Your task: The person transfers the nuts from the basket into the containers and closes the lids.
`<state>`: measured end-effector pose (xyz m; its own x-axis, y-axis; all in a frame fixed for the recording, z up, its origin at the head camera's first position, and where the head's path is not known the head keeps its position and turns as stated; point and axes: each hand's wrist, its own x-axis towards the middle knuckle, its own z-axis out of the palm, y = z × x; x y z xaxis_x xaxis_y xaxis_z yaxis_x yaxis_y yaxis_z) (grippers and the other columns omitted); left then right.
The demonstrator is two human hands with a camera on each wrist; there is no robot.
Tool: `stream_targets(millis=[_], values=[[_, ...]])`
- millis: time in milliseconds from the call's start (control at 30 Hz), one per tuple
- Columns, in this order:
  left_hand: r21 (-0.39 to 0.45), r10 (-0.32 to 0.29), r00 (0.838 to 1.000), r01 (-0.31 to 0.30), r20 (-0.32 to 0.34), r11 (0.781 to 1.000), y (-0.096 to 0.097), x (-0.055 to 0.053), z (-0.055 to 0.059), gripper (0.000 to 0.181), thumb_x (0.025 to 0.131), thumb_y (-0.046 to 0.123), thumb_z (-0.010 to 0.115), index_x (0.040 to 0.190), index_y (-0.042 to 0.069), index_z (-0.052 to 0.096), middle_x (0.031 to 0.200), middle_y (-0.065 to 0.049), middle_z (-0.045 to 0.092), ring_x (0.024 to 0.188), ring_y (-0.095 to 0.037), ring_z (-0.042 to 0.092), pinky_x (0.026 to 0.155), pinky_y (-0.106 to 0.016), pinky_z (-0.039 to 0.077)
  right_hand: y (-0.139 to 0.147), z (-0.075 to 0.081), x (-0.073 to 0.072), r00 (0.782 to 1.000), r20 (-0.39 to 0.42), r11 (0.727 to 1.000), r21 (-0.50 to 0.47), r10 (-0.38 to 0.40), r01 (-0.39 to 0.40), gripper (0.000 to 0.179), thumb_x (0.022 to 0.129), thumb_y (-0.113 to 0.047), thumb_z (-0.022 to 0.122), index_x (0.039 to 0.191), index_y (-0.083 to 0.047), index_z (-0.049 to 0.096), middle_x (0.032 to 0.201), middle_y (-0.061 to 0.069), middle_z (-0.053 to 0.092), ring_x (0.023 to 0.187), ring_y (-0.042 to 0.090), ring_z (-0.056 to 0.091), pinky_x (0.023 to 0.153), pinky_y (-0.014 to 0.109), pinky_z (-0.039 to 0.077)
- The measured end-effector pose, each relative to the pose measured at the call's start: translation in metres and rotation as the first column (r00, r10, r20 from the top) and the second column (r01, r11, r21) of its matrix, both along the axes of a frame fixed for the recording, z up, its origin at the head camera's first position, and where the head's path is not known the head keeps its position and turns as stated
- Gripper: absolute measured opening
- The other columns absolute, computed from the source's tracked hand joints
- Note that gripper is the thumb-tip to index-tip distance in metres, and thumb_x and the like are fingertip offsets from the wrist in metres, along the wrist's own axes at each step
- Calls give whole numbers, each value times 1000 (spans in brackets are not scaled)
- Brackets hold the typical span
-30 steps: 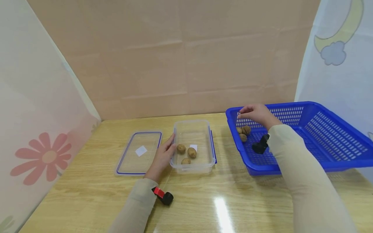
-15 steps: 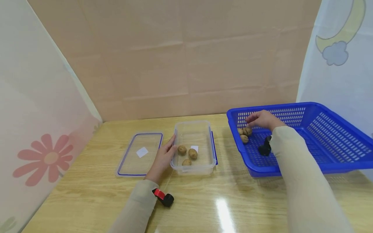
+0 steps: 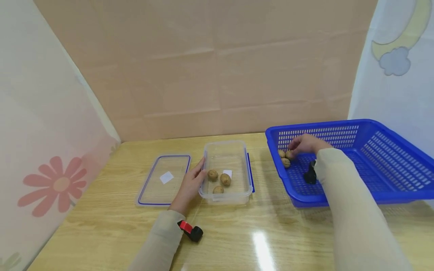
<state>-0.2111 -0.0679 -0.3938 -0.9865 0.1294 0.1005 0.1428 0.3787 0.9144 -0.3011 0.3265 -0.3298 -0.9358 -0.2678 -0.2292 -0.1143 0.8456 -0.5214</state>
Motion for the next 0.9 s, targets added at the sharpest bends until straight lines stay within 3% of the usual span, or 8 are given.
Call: stream_targets(millis=[133, 400, 667, 900], values=[[-8, -1, 1000, 1, 9, 1000, 0, 0, 1, 49, 98, 29, 44, 144, 29, 31, 148, -3, 30, 134, -26, 31, 108, -43, 31, -1, -1, 2, 998, 54, 1000, 15, 26, -27, 48, 76, -20, 74, 112, 8, 60, 110, 25, 61, 104, 41, 54, 91, 60, 39], [-4, -5, 1000, 5, -4, 1000, 1, -1, 0, 49, 98, 25, 44, 145, 24, 32, 148, -4, 32, 134, -27, 32, 108, -44, 32, -1, -1, 1, 991, 123, 996, 61, 55, -62, 62, 73, -23, 77, 120, 10, 54, 118, 28, 56, 111, 47, 48, 94, 63, 36], [-9, 0, 1000, 0, -5, 1000, 2, -1, 0, 49, 98, 25, 44, 145, 22, 32, 148, -4, 32, 134, -27, 33, 108, -44, 31, 4, 1, 4, 996, 82, 996, 77, 37, -43, 60, 74, -25, 76, 120, 8, 55, 116, 30, 56, 107, 46, 50, 90, 64, 38], [-14, 8, 1000, -8, 4, 1000, 1, -1, 0, 49, 98, 26, 44, 145, 24, 32, 147, -5, 32, 134, -27, 33, 107, -44, 32, 6, 6, 5, 999, 33, 999, -3, -34, 34, 68, 75, -30, 75, 125, 9, 51, 117, 29, 55, 106, 42, 51, 92, 64, 37]])
